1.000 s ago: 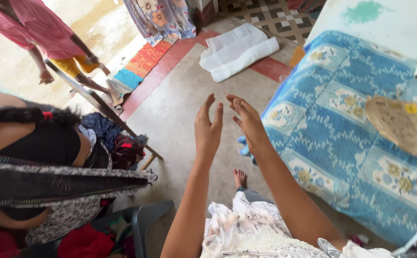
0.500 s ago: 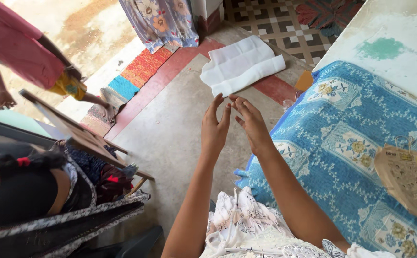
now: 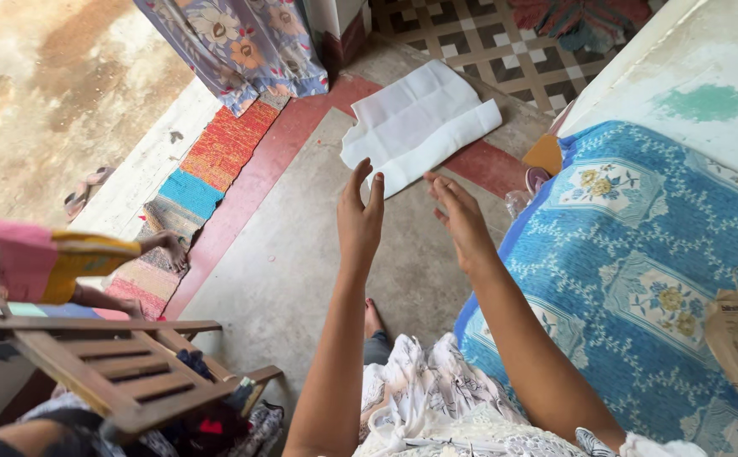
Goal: The person moves a wooden table, then takes several boxes of clothing from a glass cabinet and places them on the table. The person then picks up a white cloth from the floor and places it on a nearby surface. Finally, the person picks up a small red box from a shelf.
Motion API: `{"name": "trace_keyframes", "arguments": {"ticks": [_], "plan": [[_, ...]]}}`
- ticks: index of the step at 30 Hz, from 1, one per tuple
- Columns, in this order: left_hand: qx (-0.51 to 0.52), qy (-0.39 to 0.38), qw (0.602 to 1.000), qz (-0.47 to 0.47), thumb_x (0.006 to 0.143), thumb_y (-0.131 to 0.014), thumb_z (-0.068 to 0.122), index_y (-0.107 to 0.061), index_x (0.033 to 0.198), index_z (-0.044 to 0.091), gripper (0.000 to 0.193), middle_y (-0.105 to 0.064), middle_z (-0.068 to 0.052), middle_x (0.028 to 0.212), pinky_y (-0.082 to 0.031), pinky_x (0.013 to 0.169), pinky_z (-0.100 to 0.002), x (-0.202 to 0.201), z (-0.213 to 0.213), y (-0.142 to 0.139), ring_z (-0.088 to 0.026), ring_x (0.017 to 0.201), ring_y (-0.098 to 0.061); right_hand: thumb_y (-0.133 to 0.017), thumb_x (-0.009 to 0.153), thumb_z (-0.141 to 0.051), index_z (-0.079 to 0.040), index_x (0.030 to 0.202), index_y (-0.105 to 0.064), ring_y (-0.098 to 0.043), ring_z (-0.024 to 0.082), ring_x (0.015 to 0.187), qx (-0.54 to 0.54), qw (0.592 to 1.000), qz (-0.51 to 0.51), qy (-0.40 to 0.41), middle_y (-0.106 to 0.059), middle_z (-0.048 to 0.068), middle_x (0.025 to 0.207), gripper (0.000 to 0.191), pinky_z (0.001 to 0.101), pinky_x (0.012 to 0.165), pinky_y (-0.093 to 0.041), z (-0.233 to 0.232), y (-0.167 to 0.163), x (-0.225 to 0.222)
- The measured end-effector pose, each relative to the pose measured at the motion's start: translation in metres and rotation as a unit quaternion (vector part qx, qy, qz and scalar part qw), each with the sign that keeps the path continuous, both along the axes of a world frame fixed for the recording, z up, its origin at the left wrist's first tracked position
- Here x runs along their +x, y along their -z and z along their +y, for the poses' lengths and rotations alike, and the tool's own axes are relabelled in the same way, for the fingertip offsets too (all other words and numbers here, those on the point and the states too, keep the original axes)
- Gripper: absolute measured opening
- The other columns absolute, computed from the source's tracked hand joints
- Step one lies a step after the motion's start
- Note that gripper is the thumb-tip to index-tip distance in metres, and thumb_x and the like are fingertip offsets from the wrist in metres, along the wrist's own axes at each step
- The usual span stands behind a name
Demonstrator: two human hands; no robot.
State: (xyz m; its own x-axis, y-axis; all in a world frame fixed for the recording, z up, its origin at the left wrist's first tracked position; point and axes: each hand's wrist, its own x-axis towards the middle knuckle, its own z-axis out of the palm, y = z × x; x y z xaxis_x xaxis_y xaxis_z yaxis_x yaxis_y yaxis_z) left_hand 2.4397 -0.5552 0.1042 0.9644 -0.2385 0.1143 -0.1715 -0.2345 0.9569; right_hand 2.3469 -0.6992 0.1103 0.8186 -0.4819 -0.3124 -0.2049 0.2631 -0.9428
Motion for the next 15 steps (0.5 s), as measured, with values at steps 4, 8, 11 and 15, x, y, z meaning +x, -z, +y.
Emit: {"name": "trace_keyframes", "arguments": {"ticks": [4,8,11,15], "plan": [[0.009,0.015,1.000,0.012,0.101,-0.059,0.036,-0.064,0.135,0.004,0.047,-0.070,-0.015,0.133,-0.049,0.105,-0.038,0.088,-0.008,0.016,-0.028,0.124,-0.066,-0.053,0.101,-0.040,-0.017,0.136,-0.063,-0.052,0.010,0.132,0.004,0.999,0.006,0.035,-0.062,-0.007,0.141,0.043,0.0320,0.105,-0.040,-0.014,0.014,0.072],[0.023,0.026,0.999,0.040,0.102,-0.059,0.034,-0.065,0.132,0.003,0.044,-0.071,-0.015,0.130,-0.049,0.104,-0.039,0.153,-0.028,0.048,-0.030,0.122,-0.068,-0.056,0.101,-0.038,-0.016,0.135,-0.064,-0.055,0.011,0.128,0.031,0.997,0.022,0.066,-0.063,-0.005,0.139,0.042,0.0314,0.102,-0.042,-0.043,0.041,0.131],[0.052,0.030,0.998,0.027,0.102,-0.059,0.032,-0.068,0.130,0.002,0.041,-0.072,-0.016,0.128,-0.048,0.104,-0.040,0.203,-0.052,0.088,-0.032,0.121,-0.067,-0.056,0.101,-0.037,-0.015,0.133,-0.065,-0.058,0.010,0.126,0.036,0.995,0.049,0.084,-0.065,-0.005,0.138,0.040,0.0310,0.102,-0.043,-0.074,0.077,0.171],[0.102,0.026,0.994,0.025,0.101,-0.061,0.029,-0.070,0.126,0.004,0.037,-0.073,-0.018,0.122,-0.050,0.100,-0.041,0.267,-0.087,0.152,-0.035,0.116,-0.067,-0.056,0.100,-0.037,-0.015,0.133,-0.065,-0.060,0.012,0.124,0.059,0.991,0.075,0.098,-0.066,-0.003,0.138,0.040,0.0315,0.099,-0.043,-0.117,0.141,0.232]]}}
